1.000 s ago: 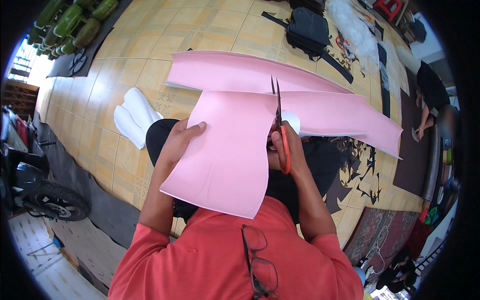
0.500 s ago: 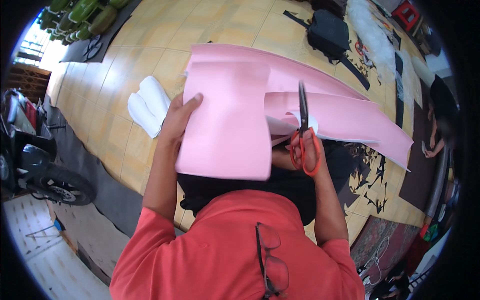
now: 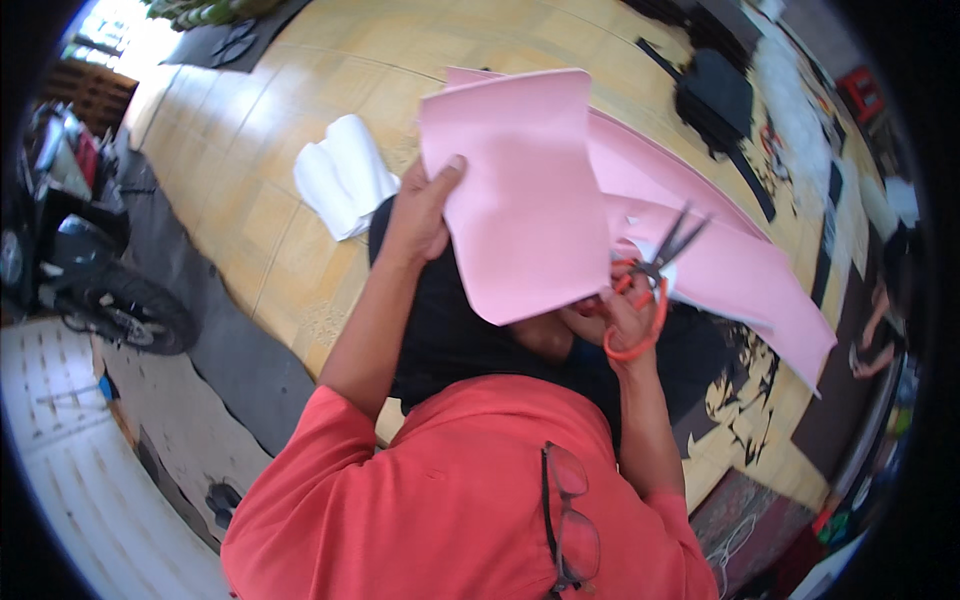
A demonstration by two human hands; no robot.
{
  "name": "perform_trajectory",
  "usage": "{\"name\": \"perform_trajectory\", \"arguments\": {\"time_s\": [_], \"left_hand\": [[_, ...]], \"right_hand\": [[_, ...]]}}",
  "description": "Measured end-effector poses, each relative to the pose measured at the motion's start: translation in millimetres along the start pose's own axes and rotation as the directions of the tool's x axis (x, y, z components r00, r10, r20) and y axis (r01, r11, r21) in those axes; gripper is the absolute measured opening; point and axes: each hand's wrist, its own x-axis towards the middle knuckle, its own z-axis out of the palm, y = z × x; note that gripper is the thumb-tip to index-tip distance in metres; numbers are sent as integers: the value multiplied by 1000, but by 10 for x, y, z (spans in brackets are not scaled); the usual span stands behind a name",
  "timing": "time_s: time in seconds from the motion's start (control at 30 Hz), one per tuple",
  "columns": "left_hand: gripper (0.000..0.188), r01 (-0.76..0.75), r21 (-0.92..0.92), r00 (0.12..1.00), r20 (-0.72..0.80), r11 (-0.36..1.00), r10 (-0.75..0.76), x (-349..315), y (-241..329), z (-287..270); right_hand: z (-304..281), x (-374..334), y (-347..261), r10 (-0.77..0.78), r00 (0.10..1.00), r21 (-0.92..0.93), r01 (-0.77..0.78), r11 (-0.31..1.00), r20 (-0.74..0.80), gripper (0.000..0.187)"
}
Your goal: The person sits on the floor and uses scissors to cut a large pink foam sheet into smaller pieces. They repeatedly trim the edges and separate sections, placing the cut pieces on the floor beside them.
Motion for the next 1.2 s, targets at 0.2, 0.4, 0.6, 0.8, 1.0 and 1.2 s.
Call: {"name": "perform_trajectory", "arguments": {"time_s": [0.2, 0.4, 0.6, 0.8, 1.0, 1.2], "left_hand": [[36, -110, 164, 994, 38, 980, 105, -122, 370, -88], [34, -241, 894, 948, 301, 377, -108, -348, 689, -146], [27, -139, 837, 982, 47, 529, 185, -176, 1026, -519], [29, -384, 901, 603, 80, 201, 794, 204, 2294, -1188], [15, -92, 933, 490, 346, -347, 800, 259, 1963, -1772], [24, -116, 952, 941, 197, -285, 274, -111, 119, -2700]], "right_hand": [[-91, -87, -101, -77, 997, -123, 78, 989, 13, 17], [-124, -166, -125, -28, 998, -242, 41, 969, 59, 18], [27, -72, -155, -92, 994, -225, 101, 969, 51, 21], [-95, -85, -96, -53, 998, -259, 60, 964, 34, 24], [-2, -132, -52, -21, 999, -232, 14, 973, -26, 23], [-75, -152, -14, 22, 1000, -251, -26, 968, -20, 25]]}}
